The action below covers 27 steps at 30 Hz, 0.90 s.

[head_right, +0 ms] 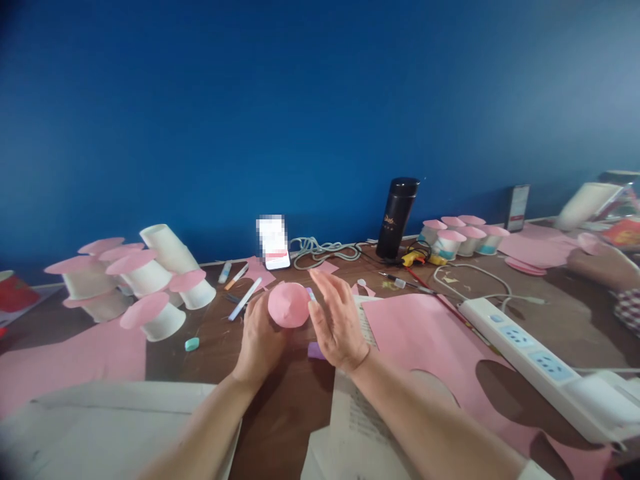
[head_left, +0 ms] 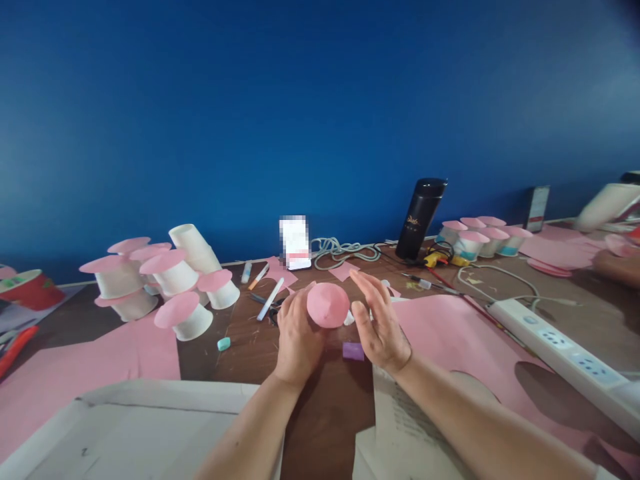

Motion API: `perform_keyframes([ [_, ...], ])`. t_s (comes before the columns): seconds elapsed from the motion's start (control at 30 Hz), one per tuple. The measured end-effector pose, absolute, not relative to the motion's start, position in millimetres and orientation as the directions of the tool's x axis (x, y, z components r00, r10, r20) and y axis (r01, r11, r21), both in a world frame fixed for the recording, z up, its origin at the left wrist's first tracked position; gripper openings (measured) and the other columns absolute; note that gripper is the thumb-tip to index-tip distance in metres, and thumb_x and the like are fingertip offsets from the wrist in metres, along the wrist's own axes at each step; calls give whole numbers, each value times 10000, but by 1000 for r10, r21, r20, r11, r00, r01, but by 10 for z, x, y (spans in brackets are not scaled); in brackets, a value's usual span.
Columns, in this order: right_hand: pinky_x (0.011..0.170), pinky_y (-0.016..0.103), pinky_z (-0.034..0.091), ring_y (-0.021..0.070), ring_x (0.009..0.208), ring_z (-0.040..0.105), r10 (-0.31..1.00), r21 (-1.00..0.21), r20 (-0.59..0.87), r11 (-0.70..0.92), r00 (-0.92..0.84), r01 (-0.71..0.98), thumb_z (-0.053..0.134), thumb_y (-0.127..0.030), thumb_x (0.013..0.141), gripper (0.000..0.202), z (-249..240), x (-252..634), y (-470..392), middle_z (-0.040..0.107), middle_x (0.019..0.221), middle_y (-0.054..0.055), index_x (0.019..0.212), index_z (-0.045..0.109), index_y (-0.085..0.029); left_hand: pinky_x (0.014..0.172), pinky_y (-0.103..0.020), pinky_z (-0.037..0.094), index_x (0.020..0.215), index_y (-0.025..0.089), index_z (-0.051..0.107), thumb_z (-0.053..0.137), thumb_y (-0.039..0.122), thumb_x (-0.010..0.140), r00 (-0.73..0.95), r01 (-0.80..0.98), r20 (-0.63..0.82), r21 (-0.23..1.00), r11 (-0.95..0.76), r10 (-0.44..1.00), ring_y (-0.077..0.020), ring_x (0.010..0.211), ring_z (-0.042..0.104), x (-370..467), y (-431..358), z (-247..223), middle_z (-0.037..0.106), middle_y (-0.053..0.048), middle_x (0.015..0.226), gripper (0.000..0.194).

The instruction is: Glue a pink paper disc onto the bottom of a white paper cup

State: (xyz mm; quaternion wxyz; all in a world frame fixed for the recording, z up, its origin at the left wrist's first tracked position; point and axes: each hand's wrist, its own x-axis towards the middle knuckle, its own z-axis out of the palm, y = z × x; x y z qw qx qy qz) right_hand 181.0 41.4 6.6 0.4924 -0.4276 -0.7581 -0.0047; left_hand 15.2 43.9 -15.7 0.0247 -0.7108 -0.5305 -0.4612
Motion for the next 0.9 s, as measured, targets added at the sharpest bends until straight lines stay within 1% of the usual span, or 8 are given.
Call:
perform_keyframes([
  [0.1,1058,480,345,250,1283,406,574,-323,785,701,-232,636,379,-305,930,487,127,1797,345,446,1388,80,1412,336,-250,1014,-463,373,1292,173,439,618,197,747,32,775,703,432,-462,711,-276,1195,476,169,415,-114,577,-125,1252,574],
  [0.27,1059,493,330,264,1284,400,547,-246,786,704,-289,666,385,-311,910,468,158,1776,318,431,1397,53,1377,413,-294,1009,-462,378,1280,175,460,602,202,764,40,781,707,419,-463,706,-271,1182,487,167,404,-93,584,-123,1246,536],
  [0.5,1093,497,266,253,1287,389,596,-251,749,660,-290,709,375,-315,924,411,187,1763,310,476,1366,43,1316,491,-276,1015,-457,367,1273,172,465,619,266,778,34,787,727,403,-467,685,-266,1176,488,172,425,-118,598,-119,1224,527],
  [0.63,1096,498,254,255,1289,386,622,-246,724,636,-297,732,378,-318,925,410,190,1759,313,497,1352,35,1318,491,-287,1010,-463,370,1251,171,482,594,261,796,41,791,725,397,-466,687,-266,1171,495,173,433,-125,609,-124,1199,478],
  [0.73,1095,510,254,260,1303,372,609,-248,744,634,-274,733,376,-323,923,456,163,1776,326,446,1403,42,1375,417,-282,979,-476,396,1246,153,482,618,263,768,20,792,696,427,-436,718,-290,1157,501,162,439,-139,605,-145,1180,509],
  [0.8,1098,517,247,262,1317,355,607,-247,751,624,-261,741,374,-330,922,479,149,1790,335,402,1438,35,1398,380,-289,956,-471,415,1243,146,480,633,232,739,-1,792,675,451,-412,738,-295,1143,508,154,441,-149,594,-150,1177,533],
  [0.9,1114,515,211,262,1336,319,636,-232,720,598,-278,767,371,-356,923,441,161,1796,334,375,1456,3,1357,443,-319,952,-461,417,1230,156,490,621,212,739,17,794,667,444,-415,745,-290,1135,508,155,439,-150,594,-139,1159,511],
])
